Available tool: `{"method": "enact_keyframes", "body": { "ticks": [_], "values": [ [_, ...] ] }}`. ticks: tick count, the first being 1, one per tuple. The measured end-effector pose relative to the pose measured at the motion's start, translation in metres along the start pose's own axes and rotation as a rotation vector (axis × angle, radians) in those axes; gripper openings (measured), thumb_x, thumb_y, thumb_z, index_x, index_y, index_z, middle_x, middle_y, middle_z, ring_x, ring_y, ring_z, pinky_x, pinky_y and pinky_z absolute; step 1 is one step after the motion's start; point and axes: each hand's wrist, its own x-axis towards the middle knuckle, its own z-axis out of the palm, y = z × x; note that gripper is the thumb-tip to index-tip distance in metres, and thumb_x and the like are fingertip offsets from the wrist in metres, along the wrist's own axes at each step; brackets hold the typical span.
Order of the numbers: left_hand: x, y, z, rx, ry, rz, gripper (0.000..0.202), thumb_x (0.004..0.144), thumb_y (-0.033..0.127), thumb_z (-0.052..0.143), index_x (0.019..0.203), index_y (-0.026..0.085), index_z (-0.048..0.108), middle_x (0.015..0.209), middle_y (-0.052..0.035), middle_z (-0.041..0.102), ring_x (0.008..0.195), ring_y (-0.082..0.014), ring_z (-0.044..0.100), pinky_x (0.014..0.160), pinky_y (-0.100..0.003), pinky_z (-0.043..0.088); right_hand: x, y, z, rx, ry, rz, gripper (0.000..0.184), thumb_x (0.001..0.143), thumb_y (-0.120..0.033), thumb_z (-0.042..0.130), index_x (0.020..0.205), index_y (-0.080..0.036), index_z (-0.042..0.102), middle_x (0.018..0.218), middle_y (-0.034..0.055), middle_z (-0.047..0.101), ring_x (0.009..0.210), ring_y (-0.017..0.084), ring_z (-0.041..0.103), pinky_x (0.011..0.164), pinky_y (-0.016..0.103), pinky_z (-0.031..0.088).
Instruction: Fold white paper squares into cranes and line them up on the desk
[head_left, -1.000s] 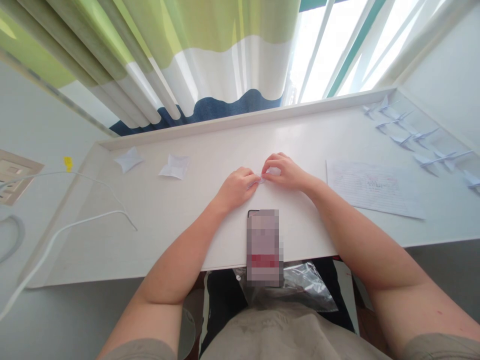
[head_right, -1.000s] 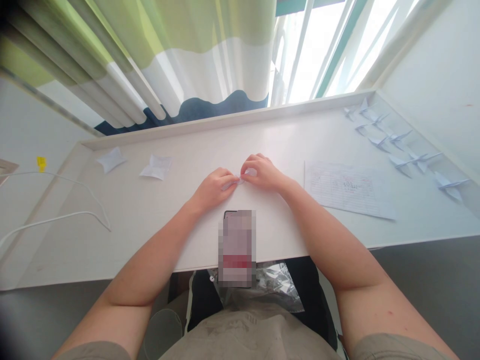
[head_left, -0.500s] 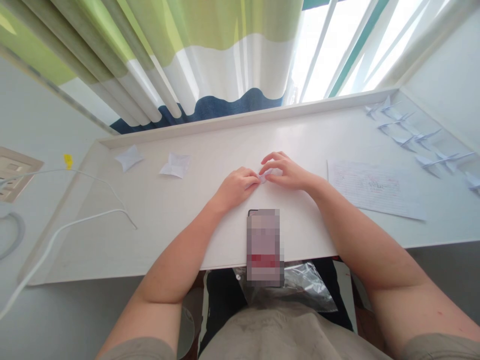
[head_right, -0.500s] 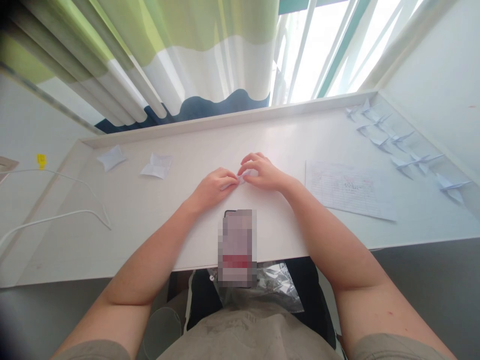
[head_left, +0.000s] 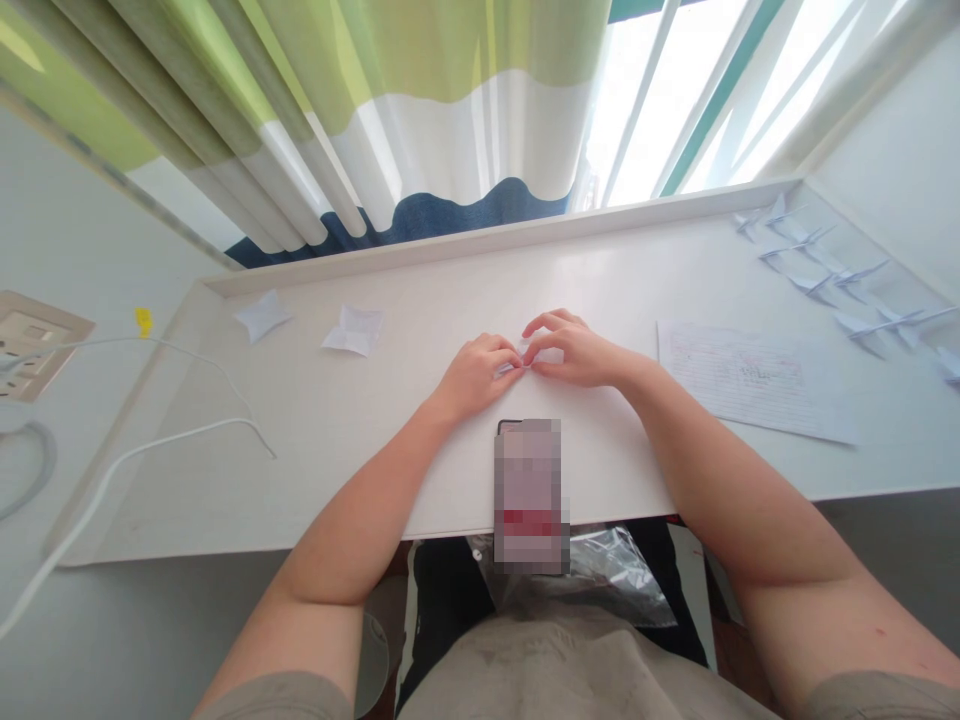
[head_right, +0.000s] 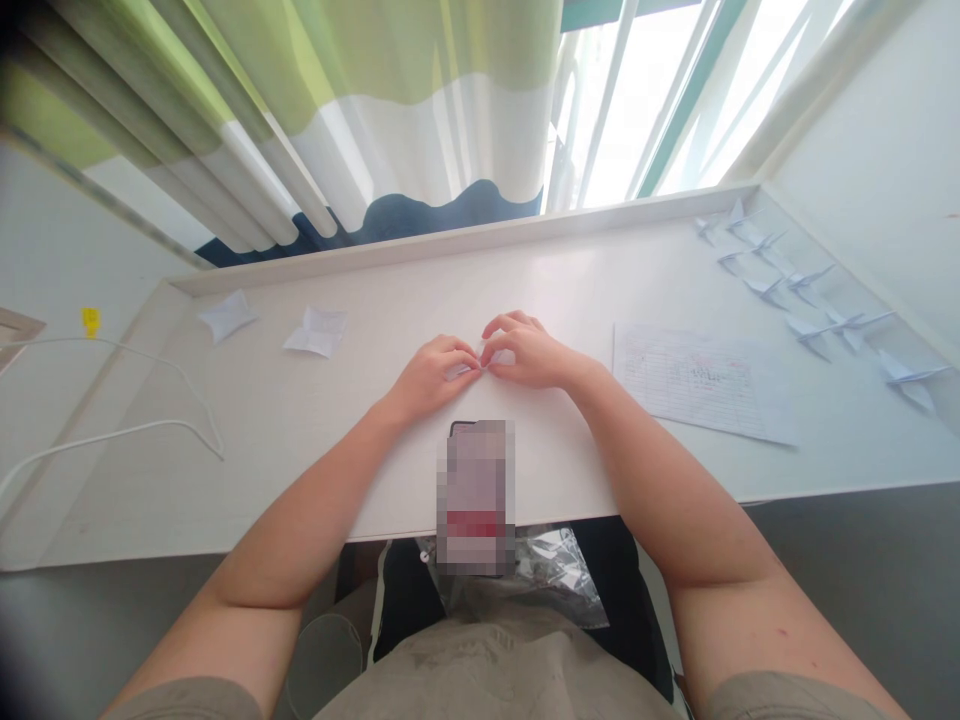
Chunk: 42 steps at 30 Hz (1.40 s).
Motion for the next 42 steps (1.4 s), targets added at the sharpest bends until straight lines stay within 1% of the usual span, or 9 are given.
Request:
{"method": "enact_keyframes", "body": {
  "ticks": [12, 17, 19, 22, 28, 30, 35, 38, 42],
  "values": [
    [0.000, 0.002, -0.002, 0.080, -0.082, 0.006, 0.014, 0.110, 0.028, 0.067, 0.101, 0.024, 0.078, 0.121, -0.0057, 0.082, 0.120, -0.0272, 0.068, 0.101, -0.044, 0.051, -0.003, 0.000, -0.012, 0.097, -0.159, 0.043, 0.028, 0.107, -0.043, 0.060, 0.100, -0.027, 0.082, 0.137, 0.0139, 0.070, 0.137, 0.039, 0.056, 0.122, 0.063, 0.046],
    [0.000, 0.002, -0.003, 0.057, -0.092, -0.005, 0.014, 0.110, 0.027, 0.066, 0.101, 0.024, 0.076, 0.122, -0.0064, 0.082, 0.120, -0.0276, 0.067, 0.104, -0.046, 0.051, -0.005, 0.005, -0.013, 0.108, -0.174, 0.052, 0.029, 0.104, -0.055, 0.069, 0.106, -0.032, 0.087, 0.145, 0.0122, 0.065, 0.145, 0.040, 0.051, 0.123, 0.064, 0.047],
    [0.000, 0.003, -0.003, 0.053, -0.089, -0.003, 0.013, 0.110, 0.026, 0.067, 0.100, 0.024, 0.076, 0.122, -0.0067, 0.082, 0.120, -0.0278, 0.067, 0.105, -0.047, 0.052, -0.004, 0.005, -0.011, 0.082, -0.155, 0.041, 0.024, 0.102, -0.052, 0.073, 0.105, -0.033, 0.088, 0.146, 0.0115, 0.065, 0.145, 0.040, 0.051, 0.124, 0.065, 0.046],
    [0.000, 0.003, -0.001, 0.043, -0.063, -0.008, 0.012, 0.108, 0.027, 0.069, 0.100, 0.024, 0.077, 0.119, -0.0073, 0.081, 0.118, -0.0280, 0.068, 0.104, -0.048, 0.054, -0.002, 0.005, -0.006, 0.051, -0.084, 0.019, 0.022, 0.103, -0.046, 0.071, 0.099, -0.032, 0.087, 0.144, 0.0118, 0.068, 0.142, 0.040, 0.053, 0.123, 0.066, 0.046],
    [0.000, -0.001, 0.003, -0.001, 0.088, -0.030, 0.008, 0.106, 0.025, 0.071, 0.104, 0.025, 0.079, 0.124, -0.0089, 0.077, 0.124, -0.0278, 0.064, 0.109, -0.049, 0.055, 0.001, 0.005, 0.000, 0.031, 0.017, 0.015, 0.023, 0.105, -0.043, 0.067, 0.101, -0.031, 0.086, 0.136, 0.0125, 0.073, 0.133, 0.039, 0.058, 0.119, 0.067, 0.047],
    [0.001, -0.001, 0.001, 0.023, 0.083, -0.021, 0.011, 0.107, 0.022, 0.069, 0.104, 0.025, 0.079, 0.123, -0.0083, 0.079, 0.125, -0.0279, 0.063, 0.109, -0.049, 0.054, 0.000, 0.006, 0.000, 0.024, 0.008, 0.010, 0.017, 0.102, -0.041, 0.072, 0.102, -0.033, 0.087, 0.139, 0.0110, 0.072, 0.136, 0.040, 0.056, 0.120, 0.067, 0.045],
    [0.002, 0.001, -0.003, 0.062, -0.012, 0.024, 0.018, 0.108, 0.019, 0.064, 0.103, 0.026, 0.079, 0.118, -0.0054, 0.084, 0.124, -0.0270, 0.066, 0.112, -0.049, 0.049, -0.003, 0.008, -0.003, 0.006, -0.011, 0.008, 0.010, 0.094, -0.037, 0.081, 0.101, -0.034, 0.088, 0.140, 0.0093, 0.073, 0.139, 0.041, 0.056, 0.124, 0.069, 0.040],
    [0.001, 0.002, -0.002, 0.092, -0.010, 0.034, 0.021, 0.107, 0.017, 0.063, 0.103, 0.027, 0.081, 0.121, -0.0062, 0.083, 0.127, -0.0277, 0.065, 0.114, -0.050, 0.048, -0.004, 0.007, -0.004, -0.011, -0.008, 0.003, 0.011, 0.095, -0.036, 0.079, 0.101, -0.034, 0.089, 0.140, 0.0090, 0.073, 0.140, 0.041, 0.056, 0.125, 0.070, 0.039],
    [0.000, 0.001, 0.002, 0.111, 0.010, 0.019, 0.021, 0.106, 0.022, 0.066, 0.111, 0.029, 0.085, 0.123, -0.0091, 0.078, 0.126, -0.0307, 0.061, 0.108, -0.051, 0.052, -0.005, 0.004, -0.006, -0.042, -0.001, -0.008, 0.014, 0.100, -0.037, 0.075, 0.097, -0.036, 0.089, 0.140, 0.0078, 0.073, 0.141, 0.041, 0.054, 0.125, 0.070, 0.038]
  ]
}}
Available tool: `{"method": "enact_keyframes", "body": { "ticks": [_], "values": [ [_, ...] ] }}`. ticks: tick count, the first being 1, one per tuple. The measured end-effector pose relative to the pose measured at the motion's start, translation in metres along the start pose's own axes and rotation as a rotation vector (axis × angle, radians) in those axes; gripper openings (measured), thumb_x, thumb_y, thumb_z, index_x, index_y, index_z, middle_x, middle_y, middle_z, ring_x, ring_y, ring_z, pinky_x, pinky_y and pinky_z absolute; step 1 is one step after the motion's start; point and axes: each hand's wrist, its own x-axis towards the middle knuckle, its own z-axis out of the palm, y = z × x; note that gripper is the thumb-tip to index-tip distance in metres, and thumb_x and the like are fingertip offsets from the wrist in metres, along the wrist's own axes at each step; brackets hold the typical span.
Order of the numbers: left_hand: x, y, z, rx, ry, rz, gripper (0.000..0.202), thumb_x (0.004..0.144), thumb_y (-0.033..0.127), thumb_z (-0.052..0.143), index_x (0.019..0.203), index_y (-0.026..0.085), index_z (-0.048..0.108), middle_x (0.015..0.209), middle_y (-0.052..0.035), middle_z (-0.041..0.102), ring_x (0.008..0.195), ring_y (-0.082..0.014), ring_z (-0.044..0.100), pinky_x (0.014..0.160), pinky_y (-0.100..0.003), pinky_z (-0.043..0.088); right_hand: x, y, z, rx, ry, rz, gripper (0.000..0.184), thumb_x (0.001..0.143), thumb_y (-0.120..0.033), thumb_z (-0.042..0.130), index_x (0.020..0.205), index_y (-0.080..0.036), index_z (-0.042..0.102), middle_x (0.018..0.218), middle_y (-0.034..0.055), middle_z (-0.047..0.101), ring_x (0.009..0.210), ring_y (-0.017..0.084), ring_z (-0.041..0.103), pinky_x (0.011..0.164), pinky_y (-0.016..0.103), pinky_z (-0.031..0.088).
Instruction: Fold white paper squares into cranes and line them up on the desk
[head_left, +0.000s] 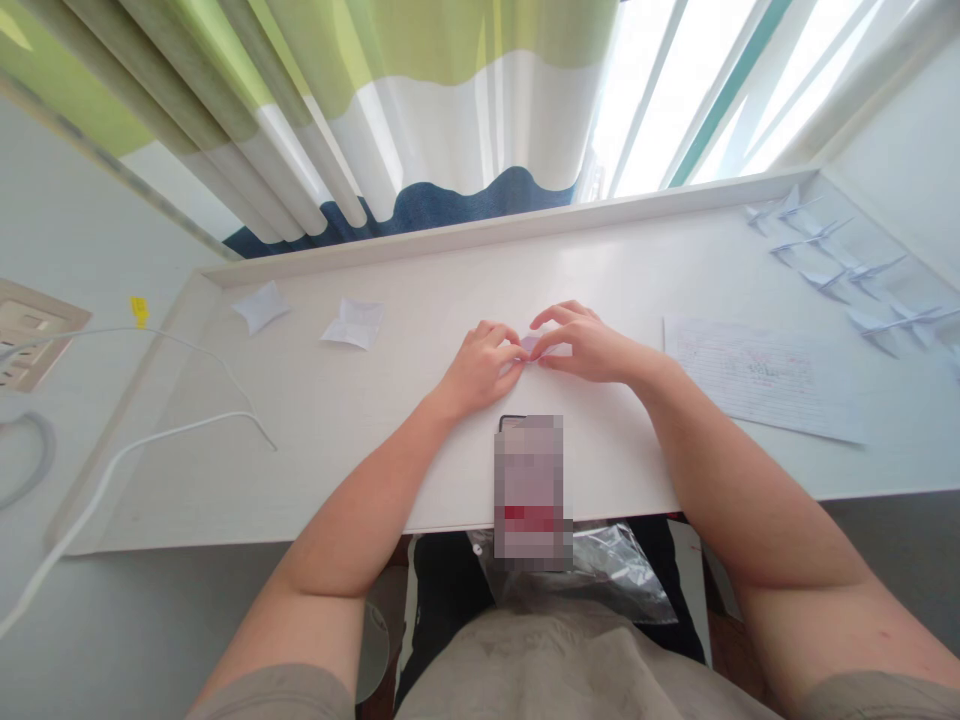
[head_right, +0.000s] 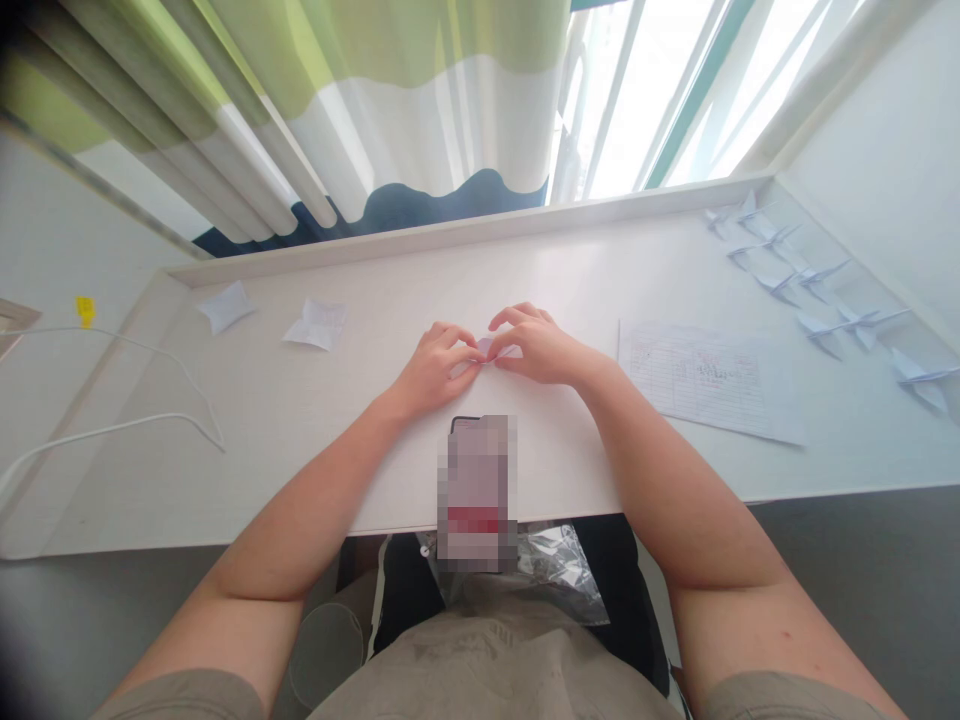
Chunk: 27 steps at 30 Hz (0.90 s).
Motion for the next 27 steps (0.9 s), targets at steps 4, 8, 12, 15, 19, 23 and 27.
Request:
{"method": "enact_keyframes", "body": {
  "ticks": [4, 8, 12, 15, 19, 23, 27],
  "values": [
    [0.001, 0.001, 0.001, 0.011, -0.028, -0.019, 0.021, 0.108, 0.027, 0.067, 0.112, 0.030, 0.087, 0.119, -0.0088, 0.078, 0.124, -0.0312, 0.059, 0.108, -0.052, 0.050, -0.001, -0.005, 0.000, -0.023, -0.029, -0.014, 0.018, 0.103, -0.039, 0.072, 0.095, -0.035, 0.087, 0.141, 0.0076, 0.072, 0.141, 0.041, 0.053, 0.124, 0.070, 0.039],
    [0.004, 0.003, 0.000, 0.043, -0.055, -0.013, 0.021, 0.109, 0.027, 0.066, 0.110, 0.030, 0.087, 0.120, -0.0081, 0.080, 0.124, -0.0314, 0.059, 0.109, -0.052, 0.046, -0.003, -0.010, 0.000, -0.039, -0.063, -0.011, 0.020, 0.106, -0.039, 0.066, 0.100, -0.032, 0.084, 0.140, 0.0110, 0.070, 0.139, 0.041, 0.053, 0.122, 0.069, 0.041],
    [0.005, 0.004, 0.000, 0.027, -0.077, -0.004, 0.022, 0.111, 0.029, 0.063, 0.109, 0.030, 0.085, 0.119, -0.0078, 0.081, 0.124, -0.0309, 0.058, 0.108, -0.051, 0.045, -0.003, -0.011, 0.000, -0.030, -0.065, -0.006, 0.023, 0.108, -0.042, 0.062, 0.102, -0.032, 0.082, 0.137, 0.0118, 0.069, 0.136, 0.040, 0.054, 0.122, 0.067, 0.043],
    [0.004, 0.005, 0.000, -0.027, -0.085, -0.003, 0.020, 0.112, 0.027, 0.061, 0.110, 0.027, 0.081, 0.118, -0.0077, 0.080, 0.122, -0.0294, 0.060, 0.109, -0.049, 0.046, -0.001, -0.010, -0.001, 0.011, -0.029, 0.009, 0.024, 0.107, -0.043, 0.062, 0.103, -0.030, 0.082, 0.132, 0.0126, 0.071, 0.132, 0.039, 0.057, 0.119, 0.064, 0.046],
    [0.004, 0.008, 0.001, -0.095, -0.072, -0.067, 0.013, 0.109, 0.033, 0.067, 0.110, 0.024, 0.077, 0.119, -0.0081, 0.079, 0.122, -0.0295, 0.061, 0.113, -0.049, 0.046, 0.002, -0.011, -0.004, 0.125, 0.023, 0.080, 0.026, 0.106, -0.039, 0.059, 0.114, -0.028, 0.081, 0.119, 0.0113, 0.078, 0.116, 0.034, 0.069, 0.107, 0.056, 0.055],
    [0.006, 0.010, 0.001, -0.116, -0.075, -0.151, 0.015, 0.108, 0.033, 0.069, 0.103, 0.024, 0.079, 0.118, -0.0071, 0.080, 0.125, -0.0294, 0.060, 0.119, -0.051, 0.043, 0.003, -0.013, -0.005, 0.242, 0.025, 0.163, 0.034, 0.102, -0.041, 0.062, 0.126, -0.027, 0.080, 0.106, 0.0083, 0.083, 0.100, 0.029, 0.074, 0.096, 0.051, 0.058],
    [0.007, 0.011, 0.000, -0.144, -0.073, -0.233, 0.013, 0.105, 0.033, 0.071, 0.106, 0.026, 0.082, 0.119, -0.0062, 0.081, 0.127, -0.0300, 0.059, 0.121, -0.054, 0.043, 0.005, -0.015, -0.004, 0.301, 0.039, 0.161, 0.035, 0.096, -0.041, 0.068, 0.124, -0.025, 0.080, 0.096, 0.0063, 0.083, 0.093, 0.028, 0.074, 0.096, 0.050, 0.057]
  ]
}}
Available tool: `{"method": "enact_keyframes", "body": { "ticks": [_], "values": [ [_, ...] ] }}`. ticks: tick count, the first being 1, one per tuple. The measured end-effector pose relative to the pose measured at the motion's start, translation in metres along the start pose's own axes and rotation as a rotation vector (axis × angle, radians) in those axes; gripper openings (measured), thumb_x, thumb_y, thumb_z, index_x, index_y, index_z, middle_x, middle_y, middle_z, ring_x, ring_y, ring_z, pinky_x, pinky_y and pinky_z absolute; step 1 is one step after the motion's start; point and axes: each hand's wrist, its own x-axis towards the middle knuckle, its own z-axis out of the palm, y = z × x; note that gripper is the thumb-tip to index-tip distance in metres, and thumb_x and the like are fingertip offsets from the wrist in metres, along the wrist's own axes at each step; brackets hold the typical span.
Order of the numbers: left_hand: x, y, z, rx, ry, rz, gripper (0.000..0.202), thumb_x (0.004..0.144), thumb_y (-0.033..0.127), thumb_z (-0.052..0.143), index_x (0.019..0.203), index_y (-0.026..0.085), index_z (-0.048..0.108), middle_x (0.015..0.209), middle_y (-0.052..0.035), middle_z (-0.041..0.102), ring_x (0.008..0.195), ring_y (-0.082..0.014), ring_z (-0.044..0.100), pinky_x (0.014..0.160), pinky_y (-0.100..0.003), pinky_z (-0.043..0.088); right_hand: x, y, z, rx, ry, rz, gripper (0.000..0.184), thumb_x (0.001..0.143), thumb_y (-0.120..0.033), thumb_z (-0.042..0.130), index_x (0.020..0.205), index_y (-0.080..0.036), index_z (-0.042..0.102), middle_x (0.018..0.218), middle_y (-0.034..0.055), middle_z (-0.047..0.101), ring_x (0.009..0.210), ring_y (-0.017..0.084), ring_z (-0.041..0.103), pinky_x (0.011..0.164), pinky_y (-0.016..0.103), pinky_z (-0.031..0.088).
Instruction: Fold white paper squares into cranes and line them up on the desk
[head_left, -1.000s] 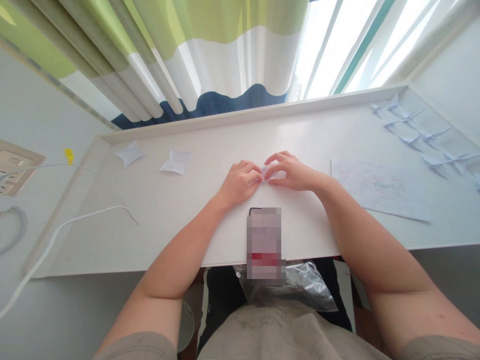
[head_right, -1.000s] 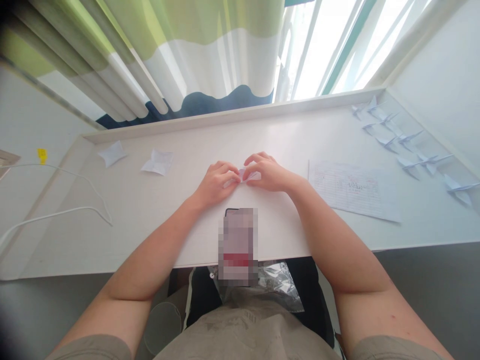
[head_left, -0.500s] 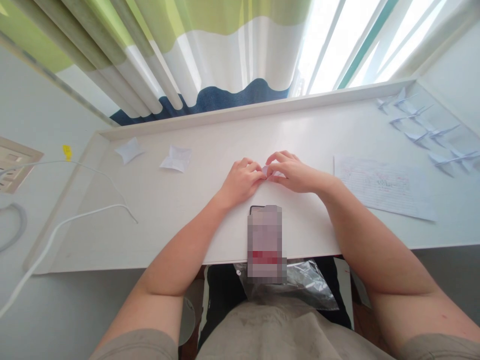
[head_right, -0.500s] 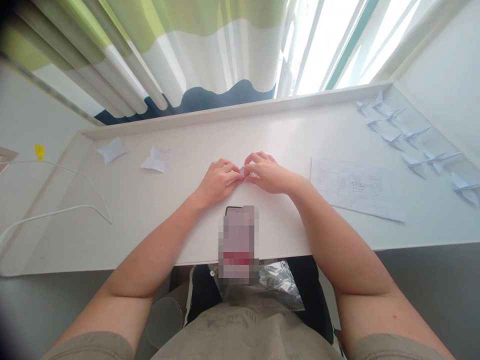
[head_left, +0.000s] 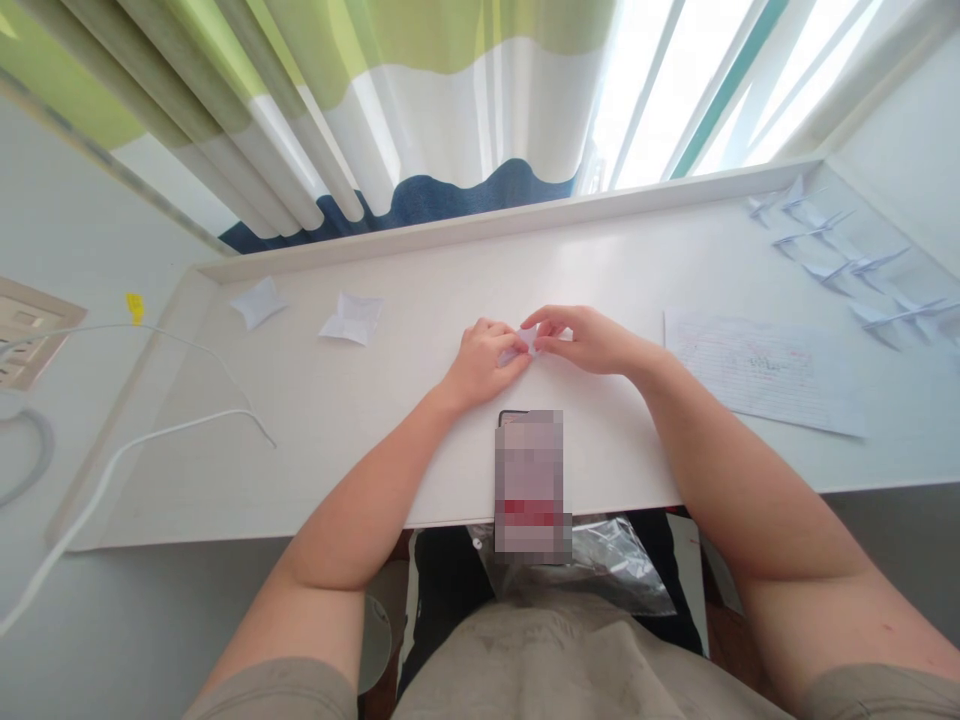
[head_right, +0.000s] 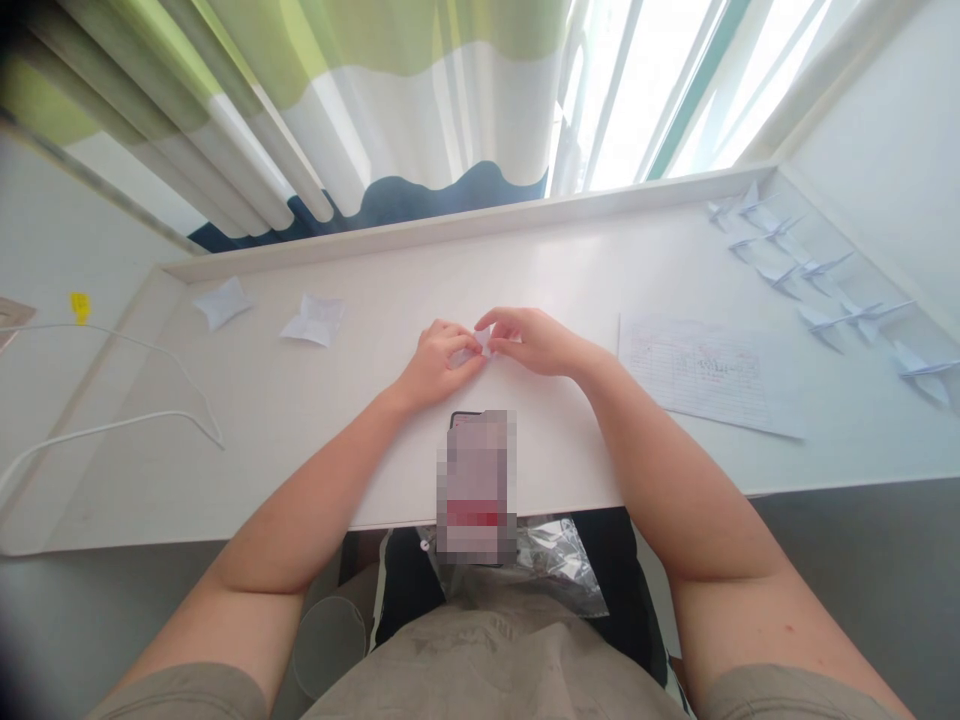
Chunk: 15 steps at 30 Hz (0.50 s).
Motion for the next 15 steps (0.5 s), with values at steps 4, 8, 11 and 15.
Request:
{"method": "enact_keyframes", "body": {
  "ticks": [4, 8, 11, 15],
  "values": [
    [0.000, 0.002, 0.000, -0.085, 0.017, -0.054, 0.018, 0.104, 0.041, 0.074, 0.099, 0.026, 0.082, 0.120, -0.0057, 0.082, 0.129, -0.0317, 0.059, 0.124, -0.057, 0.042, 0.002, 0.000, 0.004, 0.021, 0.039, 0.021, 0.036, 0.094, -0.039, 0.071, 0.126, -0.026, 0.079, 0.095, 0.0056, 0.082, 0.092, 0.028, 0.075, 0.096, 0.051, 0.058],
    [0.002, 0.001, 0.000, -0.134, 0.021, -0.097, 0.020, 0.105, 0.039, 0.073, 0.092, 0.025, 0.080, 0.119, -0.0048, 0.083, 0.129, -0.0301, 0.060, 0.125, -0.056, 0.042, 0.003, 0.001, 0.007, 0.023, 0.028, 0.037, 0.039, 0.091, -0.035, 0.074, 0.129, -0.027, 0.078, 0.095, 0.0052, 0.083, 0.093, 0.028, 0.075, 0.096, 0.051, 0.059],
    [0.003, -0.001, 0.000, -0.146, 0.013, -0.121, 0.015, 0.104, 0.034, 0.074, 0.093, 0.024, 0.078, 0.122, -0.0057, 0.083, 0.130, -0.0297, 0.061, 0.124, -0.054, 0.045, 0.005, 0.003, 0.009, 0.020, 0.021, 0.046, 0.042, 0.091, -0.035, 0.076, 0.132, -0.027, 0.078, 0.098, 0.0063, 0.083, 0.091, 0.027, 0.075, 0.091, 0.047, 0.059],
    [0.004, -0.003, 0.000, -0.124, 0.017, -0.125, 0.014, 0.105, 0.034, 0.072, 0.097, 0.024, 0.077, 0.123, -0.0063, 0.084, 0.129, -0.0298, 0.062, 0.124, -0.054, 0.047, 0.007, 0.007, 0.012, -0.010, 0.021, 0.056, 0.032, 0.090, -0.035, 0.075, 0.119, -0.024, 0.082, 0.094, 0.0059, 0.082, 0.086, 0.025, 0.072, 0.084, 0.042, 0.057]
  ]
}}
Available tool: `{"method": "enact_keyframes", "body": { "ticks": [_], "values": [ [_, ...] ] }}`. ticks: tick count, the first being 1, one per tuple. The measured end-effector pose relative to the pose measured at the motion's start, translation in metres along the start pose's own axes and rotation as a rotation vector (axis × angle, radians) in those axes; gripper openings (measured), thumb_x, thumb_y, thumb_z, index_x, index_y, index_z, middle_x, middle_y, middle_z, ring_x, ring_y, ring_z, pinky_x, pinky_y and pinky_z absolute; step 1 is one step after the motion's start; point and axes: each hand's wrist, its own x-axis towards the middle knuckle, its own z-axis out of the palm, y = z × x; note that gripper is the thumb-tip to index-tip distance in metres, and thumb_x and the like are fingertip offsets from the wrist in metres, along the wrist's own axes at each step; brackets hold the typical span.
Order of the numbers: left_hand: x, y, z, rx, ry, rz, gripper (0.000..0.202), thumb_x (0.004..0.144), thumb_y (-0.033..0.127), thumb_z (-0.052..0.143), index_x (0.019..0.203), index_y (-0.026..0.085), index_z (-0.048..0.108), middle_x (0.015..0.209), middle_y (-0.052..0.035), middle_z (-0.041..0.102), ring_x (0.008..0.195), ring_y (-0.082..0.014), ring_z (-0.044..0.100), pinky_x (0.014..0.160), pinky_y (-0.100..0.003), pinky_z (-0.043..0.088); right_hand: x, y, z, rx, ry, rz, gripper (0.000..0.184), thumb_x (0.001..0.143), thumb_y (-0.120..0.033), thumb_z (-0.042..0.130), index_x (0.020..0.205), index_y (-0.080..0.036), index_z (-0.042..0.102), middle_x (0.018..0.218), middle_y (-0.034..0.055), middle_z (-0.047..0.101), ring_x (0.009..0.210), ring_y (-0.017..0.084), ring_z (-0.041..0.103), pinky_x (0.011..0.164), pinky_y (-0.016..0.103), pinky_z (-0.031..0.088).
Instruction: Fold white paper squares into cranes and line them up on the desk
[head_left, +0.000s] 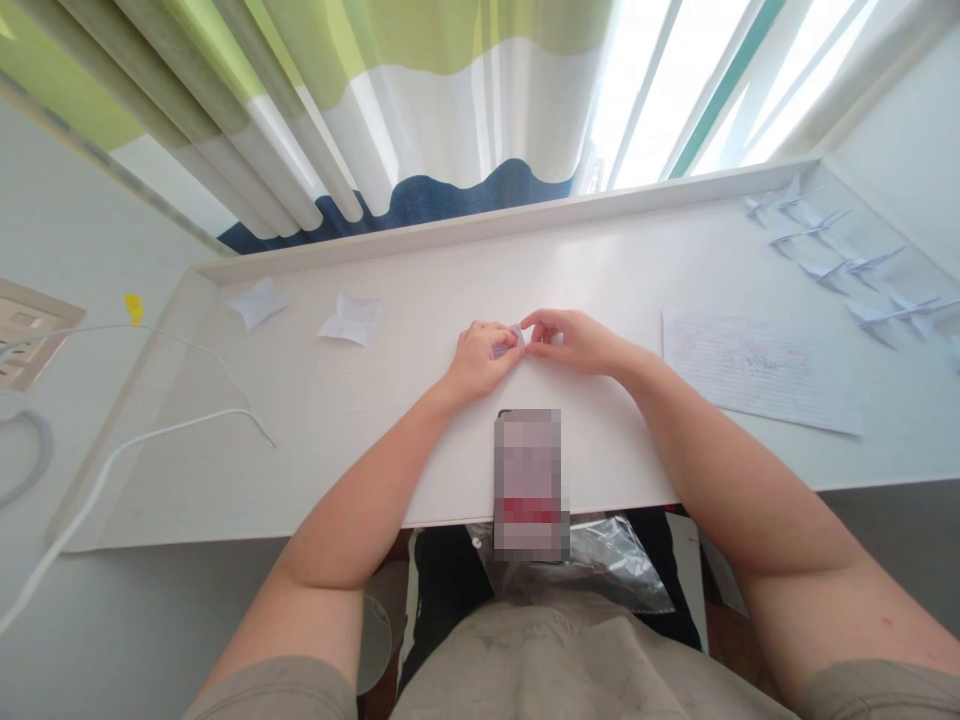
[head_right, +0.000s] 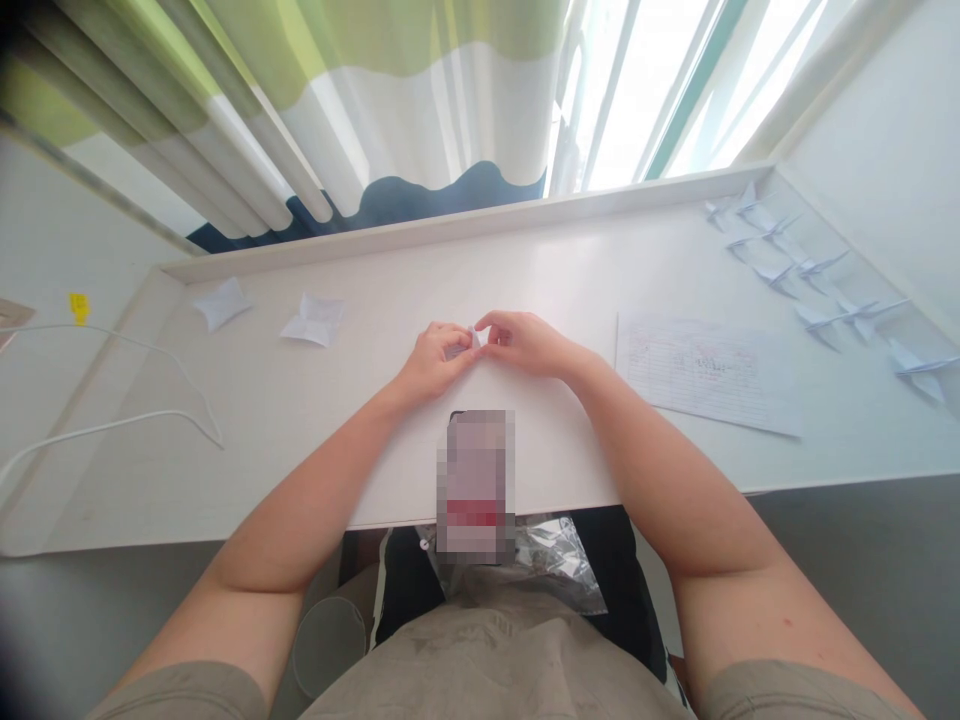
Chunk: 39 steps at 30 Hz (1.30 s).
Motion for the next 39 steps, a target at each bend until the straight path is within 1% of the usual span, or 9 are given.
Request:
{"method": "enact_keyframes", "body": {
  "ticks": [3, 10, 13, 17, 23, 28, 31, 34, 39],
  "values": [
    [0.000, 0.000, 0.000, -0.015, 0.013, 0.002, 0.016, 0.106, 0.034, 0.068, 0.097, 0.024, 0.077, 0.122, -0.0066, 0.084, 0.128, -0.0299, 0.063, 0.120, -0.053, 0.050, 0.000, 0.001, 0.001, -0.003, 0.004, -0.003, 0.030, 0.091, -0.034, 0.073, 0.117, -0.023, 0.082, 0.091, 0.0054, 0.080, 0.084, 0.024, 0.071, 0.083, 0.041, 0.056],
    [0.000, 0.001, 0.005, 0.084, 0.021, 0.016, 0.024, 0.110, 0.039, 0.065, 0.099, 0.024, 0.078, 0.117, -0.0063, 0.081, 0.123, -0.0286, 0.062, 0.120, -0.052, 0.047, -0.002, -0.007, 0.002, -0.038, 0.020, -0.086, 0.040, 0.101, -0.038, 0.065, 0.138, -0.026, 0.075, 0.097, 0.0048, 0.079, 0.081, 0.022, 0.068, 0.083, 0.041, 0.054],
    [-0.001, 0.001, 0.005, 0.090, 0.016, 0.039, 0.027, 0.112, 0.040, 0.061, 0.100, 0.025, 0.080, 0.116, -0.0068, 0.080, 0.123, -0.0293, 0.062, 0.120, -0.053, 0.046, -0.003, -0.007, 0.001, -0.084, 0.022, -0.154, 0.028, 0.102, -0.038, 0.061, 0.117, -0.024, 0.081, 0.097, 0.0060, 0.079, 0.082, 0.022, 0.067, 0.083, 0.040, 0.053],
    [-0.003, 0.001, 0.003, 0.095, 0.019, 0.080, 0.013, 0.105, 0.031, 0.070, 0.100, 0.025, 0.079, 0.115, -0.0065, 0.079, 0.122, -0.0294, 0.064, 0.119, -0.052, 0.048, -0.004, -0.002, -0.005, -0.160, 0.042, -0.195, 0.016, 0.094, -0.029, 0.064, 0.094, -0.023, 0.079, 0.097, 0.0073, 0.077, 0.085, 0.023, 0.067, 0.083, 0.040, 0.051],
    [-0.003, -0.005, 0.003, 0.012, 0.103, 0.155, 0.004, 0.104, 0.025, 0.073, 0.107, 0.024, 0.074, 0.104, -0.0046, 0.077, 0.109, -0.0245, 0.068, 0.108, -0.044, 0.055, -0.002, 0.009, -0.008, -0.247, 0.060, -0.234, 0.019, 0.098, -0.036, 0.066, 0.085, -0.024, 0.072, 0.097, 0.0098, 0.074, 0.094, 0.028, 0.064, 0.090, 0.045, 0.049],
    [-0.004, -0.009, 0.004, -0.027, 0.121, 0.177, 0.032, 0.103, 0.017, 0.073, 0.134, 0.025, 0.070, 0.119, -0.0047, 0.075, 0.100, -0.0186, 0.071, 0.101, -0.038, 0.059, 0.000, 0.013, -0.007, -0.254, 0.054, -0.211, 0.009, 0.090, -0.025, 0.068, 0.095, -0.025, 0.076, 0.105, 0.0098, 0.077, 0.102, 0.031, 0.066, 0.096, 0.048, 0.051],
    [-0.004, -0.007, 0.001, 0.053, 0.055, 0.214, 0.019, 0.108, 0.021, 0.067, 0.123, 0.025, 0.078, 0.123, -0.0071, 0.076, 0.108, -0.0211, 0.072, 0.104, -0.040, 0.059, -0.002, 0.010, -0.008, -0.248, 0.052, -0.194, 0.022, 0.091, -0.024, 0.066, 0.107, -0.027, 0.081, 0.113, 0.0092, 0.079, 0.109, 0.033, 0.067, 0.102, 0.050, 0.051],
    [-0.005, -0.003, -0.002, 0.173, 0.002, 0.254, 0.020, 0.109, 0.024, 0.064, 0.108, 0.025, 0.084, 0.120, -0.0089, 0.080, 0.117, -0.0260, 0.070, 0.106, -0.044, 0.057, -0.003, 0.007, -0.008, -0.256, 0.025, -0.203, 0.021, 0.093, -0.026, 0.064, 0.098, -0.027, 0.085, 0.113, 0.0095, 0.081, 0.109, 0.033, 0.068, 0.106, 0.051, 0.050],
    [-0.005, 0.001, -0.005, 0.275, -0.024, 0.288, 0.024, 0.111, 0.030, 0.061, 0.107, 0.026, 0.085, 0.127, -0.0083, 0.082, 0.125, -0.0289, 0.067, 0.109, -0.049, 0.052, -0.001, 0.009, -0.005, -0.266, 0.082, -0.167, 0.025, 0.099, -0.038, 0.066, 0.084, -0.025, 0.081, 0.108, 0.0118, 0.081, 0.106, 0.034, 0.068, 0.103, 0.052, 0.050]
  ]
}}
